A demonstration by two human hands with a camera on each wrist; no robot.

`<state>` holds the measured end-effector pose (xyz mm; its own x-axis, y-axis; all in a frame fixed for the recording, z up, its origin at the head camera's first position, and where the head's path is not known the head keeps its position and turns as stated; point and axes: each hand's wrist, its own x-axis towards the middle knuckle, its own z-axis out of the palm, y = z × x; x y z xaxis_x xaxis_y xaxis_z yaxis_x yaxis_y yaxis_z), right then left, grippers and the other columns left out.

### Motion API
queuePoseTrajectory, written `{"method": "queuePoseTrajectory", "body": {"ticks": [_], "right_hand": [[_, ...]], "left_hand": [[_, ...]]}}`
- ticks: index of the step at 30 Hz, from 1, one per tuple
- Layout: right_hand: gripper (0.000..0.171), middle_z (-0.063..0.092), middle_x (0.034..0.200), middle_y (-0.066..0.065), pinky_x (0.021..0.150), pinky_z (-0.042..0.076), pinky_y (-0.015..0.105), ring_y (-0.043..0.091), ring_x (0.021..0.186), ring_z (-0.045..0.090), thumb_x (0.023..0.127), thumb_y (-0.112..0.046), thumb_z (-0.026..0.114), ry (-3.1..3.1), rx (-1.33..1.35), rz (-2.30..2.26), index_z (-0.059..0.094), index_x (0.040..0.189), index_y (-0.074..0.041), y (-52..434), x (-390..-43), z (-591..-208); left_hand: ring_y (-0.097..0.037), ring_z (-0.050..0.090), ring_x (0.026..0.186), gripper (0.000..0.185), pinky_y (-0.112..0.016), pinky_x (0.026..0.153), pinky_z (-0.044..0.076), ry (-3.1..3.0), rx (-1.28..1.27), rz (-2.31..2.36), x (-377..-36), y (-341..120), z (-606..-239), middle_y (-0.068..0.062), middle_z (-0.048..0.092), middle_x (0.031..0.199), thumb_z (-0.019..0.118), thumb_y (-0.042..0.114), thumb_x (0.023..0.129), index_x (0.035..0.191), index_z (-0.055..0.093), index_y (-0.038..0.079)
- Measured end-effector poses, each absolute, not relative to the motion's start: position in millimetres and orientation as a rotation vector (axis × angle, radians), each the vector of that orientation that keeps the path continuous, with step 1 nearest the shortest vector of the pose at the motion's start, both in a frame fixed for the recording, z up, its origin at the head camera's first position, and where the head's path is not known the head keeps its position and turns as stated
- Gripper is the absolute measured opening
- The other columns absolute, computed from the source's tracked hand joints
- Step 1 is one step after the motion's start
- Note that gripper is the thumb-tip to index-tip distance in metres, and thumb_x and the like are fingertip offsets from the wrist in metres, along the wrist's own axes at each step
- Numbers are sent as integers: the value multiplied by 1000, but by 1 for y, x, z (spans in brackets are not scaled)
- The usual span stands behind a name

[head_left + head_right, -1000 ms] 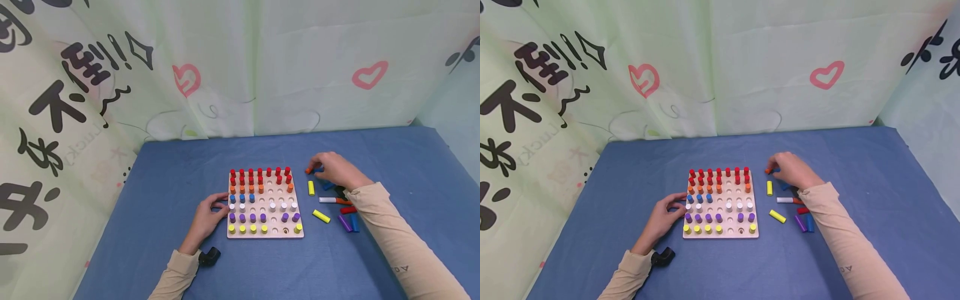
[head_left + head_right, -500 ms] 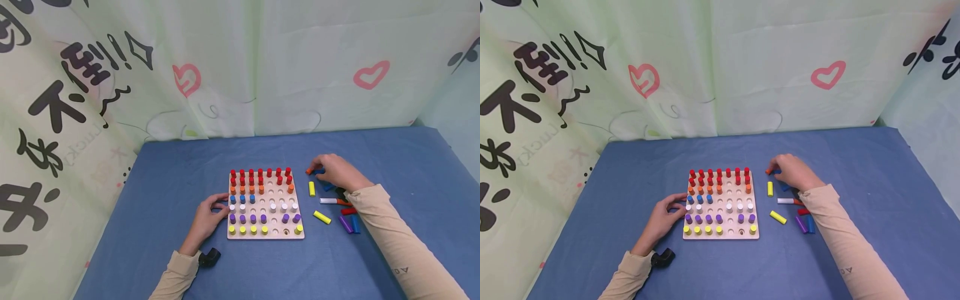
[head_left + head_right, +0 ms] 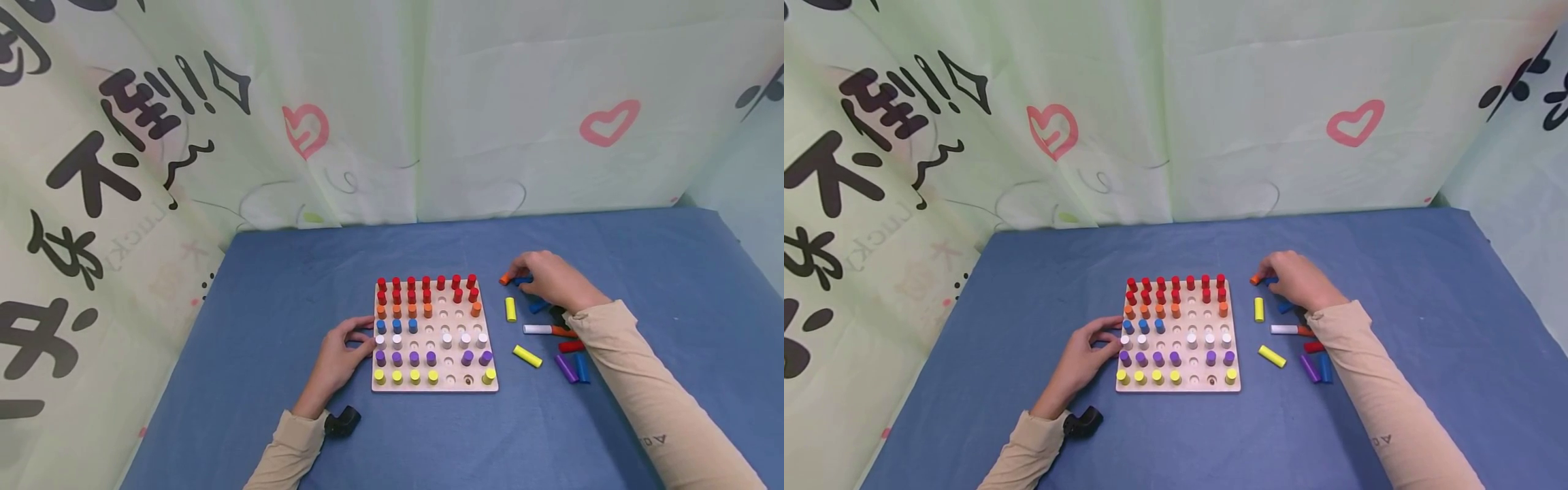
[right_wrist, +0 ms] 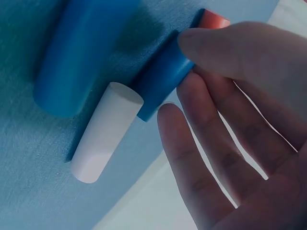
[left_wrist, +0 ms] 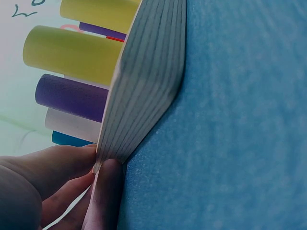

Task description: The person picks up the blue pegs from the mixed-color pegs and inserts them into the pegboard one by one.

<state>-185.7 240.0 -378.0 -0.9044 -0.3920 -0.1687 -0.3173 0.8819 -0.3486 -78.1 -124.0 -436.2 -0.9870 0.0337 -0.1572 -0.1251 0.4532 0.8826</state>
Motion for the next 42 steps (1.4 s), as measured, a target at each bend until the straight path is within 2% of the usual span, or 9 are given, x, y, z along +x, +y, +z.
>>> {"method": "queuePoseTrajectory", "body": {"ticks": [15,24,35,42], "right_hand": [[25,69,100,19,83,54,50,32,90,63,83,6,73,2838,-520,-429,69,107,7,242,-190,-382],[24,69,102,22,84,54,50,33,92,64,84,4,72,2837,-500,-417,69,108,9,241,-190,-381],[22,67,104,21,82,54,49,32,90,63,87,1,71,2872,-525,-413,70,107,7,243,-185,-376],[19,61,98,15,74,52,42,26,83,57,89,0,69,2890,-593,-441,73,107,4,243,-179,-371]], "left_hand": [[-17,67,89,38,-27,72,57,2550,-46,1584,-79,-126,-438,-10,67,115,69,10,93,130,63,8],[-16,67,89,38,-25,71,56,2562,-67,1567,-78,-125,-436,-9,67,115,70,9,92,129,64,9],[-16,67,89,38,-25,70,56,2558,-69,1569,-79,-125,-437,-10,67,115,69,9,92,129,64,9],[-17,66,90,38,-27,73,57,2553,-80,1572,-79,-124,-437,-11,66,117,69,10,92,130,64,9]]}}
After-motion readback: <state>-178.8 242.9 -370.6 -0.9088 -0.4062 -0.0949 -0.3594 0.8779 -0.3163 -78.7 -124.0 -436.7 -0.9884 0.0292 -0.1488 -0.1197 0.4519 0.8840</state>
